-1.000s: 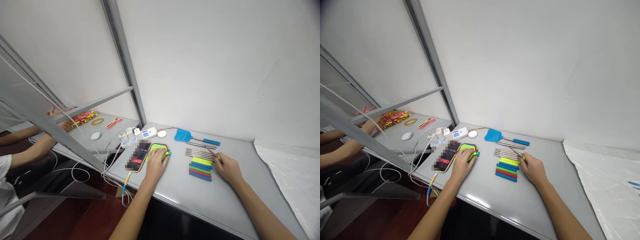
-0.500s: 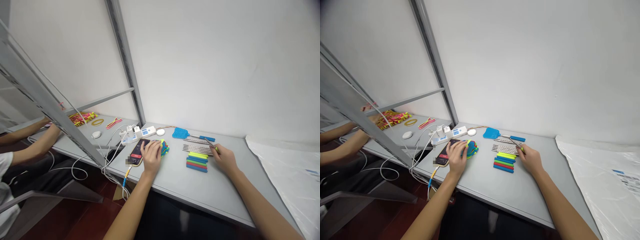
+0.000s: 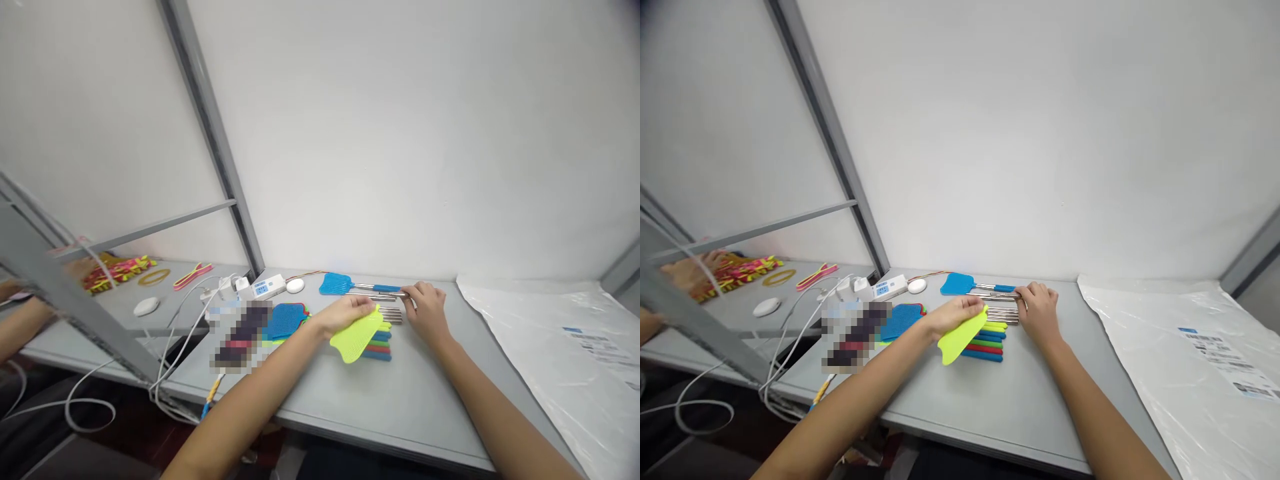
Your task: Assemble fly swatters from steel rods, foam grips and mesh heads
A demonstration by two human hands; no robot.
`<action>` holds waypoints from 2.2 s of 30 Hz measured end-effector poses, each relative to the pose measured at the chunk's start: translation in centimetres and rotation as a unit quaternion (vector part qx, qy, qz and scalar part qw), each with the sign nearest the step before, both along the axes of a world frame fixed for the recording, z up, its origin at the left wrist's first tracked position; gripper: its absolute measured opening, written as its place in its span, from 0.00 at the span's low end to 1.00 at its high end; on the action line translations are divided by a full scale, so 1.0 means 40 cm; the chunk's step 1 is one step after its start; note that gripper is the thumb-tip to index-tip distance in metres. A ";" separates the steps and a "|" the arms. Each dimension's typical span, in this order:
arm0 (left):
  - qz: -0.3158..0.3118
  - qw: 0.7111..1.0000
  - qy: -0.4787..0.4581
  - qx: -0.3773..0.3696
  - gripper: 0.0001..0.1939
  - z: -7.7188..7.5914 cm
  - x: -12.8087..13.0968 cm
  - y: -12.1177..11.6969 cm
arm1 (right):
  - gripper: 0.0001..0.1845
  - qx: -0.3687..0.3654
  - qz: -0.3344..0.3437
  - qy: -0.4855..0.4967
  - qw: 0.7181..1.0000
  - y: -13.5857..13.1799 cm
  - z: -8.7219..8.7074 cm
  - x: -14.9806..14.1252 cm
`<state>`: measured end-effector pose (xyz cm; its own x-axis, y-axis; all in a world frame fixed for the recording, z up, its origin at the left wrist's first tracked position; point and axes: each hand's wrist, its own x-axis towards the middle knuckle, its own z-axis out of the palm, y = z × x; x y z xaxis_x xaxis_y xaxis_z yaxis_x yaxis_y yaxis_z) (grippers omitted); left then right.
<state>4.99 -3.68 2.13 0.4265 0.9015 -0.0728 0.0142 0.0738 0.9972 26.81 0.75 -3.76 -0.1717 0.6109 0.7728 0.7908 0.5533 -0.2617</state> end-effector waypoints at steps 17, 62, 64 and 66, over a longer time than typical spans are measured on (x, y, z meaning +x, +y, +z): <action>-0.118 0.970 -0.099 -0.190 0.14 -0.115 -0.007 -0.007 | 0.22 0.061 0.027 -0.052 0.996 0.024 0.013 -0.025; -0.187 0.954 -0.076 -0.224 0.14 -0.091 0.027 0.074 | 0.21 0.071 -0.037 -0.086 0.993 0.028 -0.001 0.033; -0.191 0.954 -0.064 -0.223 0.14 -0.099 0.012 0.075 | 0.21 0.057 -0.027 -0.094 0.994 0.021 -0.004 0.021; -0.197 0.953 -0.067 -0.221 0.13 -0.104 -0.002 0.075 | 0.20 0.041 -0.019 -0.105 0.993 0.016 -0.006 0.010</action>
